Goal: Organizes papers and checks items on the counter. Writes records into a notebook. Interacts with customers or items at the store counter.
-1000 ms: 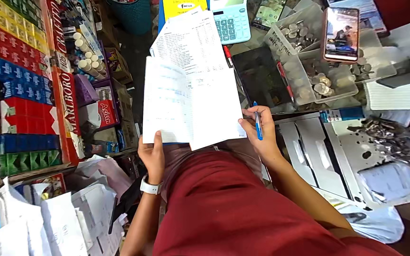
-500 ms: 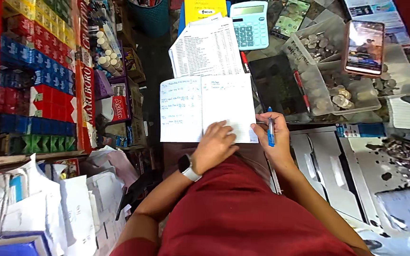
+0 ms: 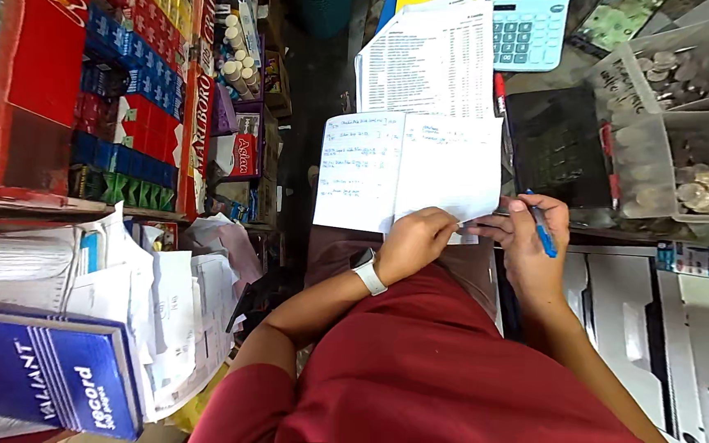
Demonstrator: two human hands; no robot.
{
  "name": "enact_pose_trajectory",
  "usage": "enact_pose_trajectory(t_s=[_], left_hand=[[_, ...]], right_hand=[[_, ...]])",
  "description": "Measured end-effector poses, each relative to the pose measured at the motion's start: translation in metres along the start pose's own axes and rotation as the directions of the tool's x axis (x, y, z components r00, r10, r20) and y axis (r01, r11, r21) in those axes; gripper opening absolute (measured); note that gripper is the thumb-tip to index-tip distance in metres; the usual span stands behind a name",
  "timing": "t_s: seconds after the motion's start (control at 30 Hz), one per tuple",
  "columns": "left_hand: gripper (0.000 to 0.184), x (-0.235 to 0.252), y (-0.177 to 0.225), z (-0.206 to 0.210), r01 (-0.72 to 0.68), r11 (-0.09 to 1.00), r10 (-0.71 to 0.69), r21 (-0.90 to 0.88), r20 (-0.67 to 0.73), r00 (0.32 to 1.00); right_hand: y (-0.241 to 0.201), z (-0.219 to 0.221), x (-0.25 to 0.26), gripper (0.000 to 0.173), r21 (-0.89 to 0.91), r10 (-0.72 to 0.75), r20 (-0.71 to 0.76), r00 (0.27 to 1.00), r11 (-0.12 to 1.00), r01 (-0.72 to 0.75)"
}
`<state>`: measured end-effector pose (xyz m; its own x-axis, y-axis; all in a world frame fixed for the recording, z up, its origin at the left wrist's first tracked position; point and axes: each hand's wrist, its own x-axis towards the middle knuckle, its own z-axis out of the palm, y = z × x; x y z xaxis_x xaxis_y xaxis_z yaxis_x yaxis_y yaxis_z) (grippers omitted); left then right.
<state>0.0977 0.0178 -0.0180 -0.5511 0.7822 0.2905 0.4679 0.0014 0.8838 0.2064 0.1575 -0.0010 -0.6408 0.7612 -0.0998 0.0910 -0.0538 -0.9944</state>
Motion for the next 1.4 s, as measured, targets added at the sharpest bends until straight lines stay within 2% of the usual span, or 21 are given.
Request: enact_pose_trajectory(t_s=[0.13,0.23,0.37,0.5,0.57,0.63,0.67,0.7,0.83,0.93,1.03,1.1,1.2,1.3,1.4], left_hand=[[0.011,0.002,-0.002,-0.003,0.144,0.934,-0.200,-0.328,-0.144,0.969],[0.010,-0.005,-0.002,-0.020,0.149,0.897,-0.274,-0.416,-0.260,0.926],[0.015,-0.030,-0.014,-0.060,0.189,0.929,-0.328,-0.318,-0.472,0.818],[0.032,-0.062,-0.045,-0.086,0.372,0.908,-0.408,-0.193,-0.614,0.676],[0.045,-0.071,-0.053,-0.090,0.460,0.884,-0.394,-0.080,-0.657,0.642],[0.065,-0.071,-0.052,-0.087,0.464,0.884,-0.309,0.052,-0.680,0.665],[0.071,-0.069,-0.049,-0.083,0.440,0.891,-0.257,0.112,-0.673,0.693],[0.069,-0.064,-0.044,-0.078,0.405,0.901,-0.216,0.155,-0.650,0.729],[0.032,-0.043,-0.029,-0.058,0.233,0.929,-0.100,0.288,-0.411,0.906],[0.021,-0.029,-0.032,-0.046,0.118,0.910,-0.042,0.397,-0.196,0.980],[0.034,-0.025,-0.036,-0.041,0.114,0.871,-0.106,0.477,-0.044,0.993],[0.042,-0.024,-0.036,-0.039,0.138,0.864,-0.151,0.484,-0.011,0.988],[0.044,-0.025,-0.037,-0.038,0.146,0.861,-0.159,0.486,-0.016,0.987],[0.043,-0.026,-0.038,-0.037,0.154,0.857,-0.163,0.492,-0.024,0.986],[0.048,-0.026,-0.031,-0.040,0.159,0.862,-0.145,0.481,-0.066,0.987]], right_hand=[[0.002,0.000,0.001,0.022,-0.055,0.009,-0.067,0.998,0.998,-0.013],[0.007,-0.001,0.002,0.027,-0.138,-0.080,-0.052,0.995,0.988,0.072],[0.010,-0.004,0.000,0.042,-0.275,-0.139,-0.009,0.990,0.953,0.131],[0.017,-0.005,0.002,0.040,-0.269,-0.114,-0.036,0.993,0.958,0.101],[0.019,-0.005,0.003,0.040,-0.266,-0.124,-0.036,0.992,0.958,0.110],[0.020,-0.005,0.003,0.039,-0.270,-0.128,-0.034,0.991,0.956,0.114],[0.021,-0.006,0.003,0.039,-0.274,-0.130,-0.039,0.991,0.955,0.115],[0.022,-0.006,0.003,0.039,-0.278,-0.130,-0.041,0.991,0.954,0.114],[0.020,-0.006,0.002,0.038,-0.267,-0.129,-0.044,0.991,0.957,0.113],[0.020,-0.006,0.002,0.038,-0.259,-0.134,-0.046,0.990,0.959,0.118],[0.021,-0.006,0.003,0.035,-0.243,-0.128,-0.051,0.990,0.963,0.112],[0.020,-0.007,0.005,0.032,-0.252,-0.106,-0.040,0.994,0.963,0.092],[0.017,-0.004,0.007,0.027,-0.327,-0.050,-0.001,0.999,0.944,0.046],[0.016,-0.002,0.007,0.024,-0.411,-0.120,0.035,0.992,0.903,0.123],[0.014,-0.008,0.009,0.021,-0.303,-0.247,0.042,0.968,0.920,0.248]])
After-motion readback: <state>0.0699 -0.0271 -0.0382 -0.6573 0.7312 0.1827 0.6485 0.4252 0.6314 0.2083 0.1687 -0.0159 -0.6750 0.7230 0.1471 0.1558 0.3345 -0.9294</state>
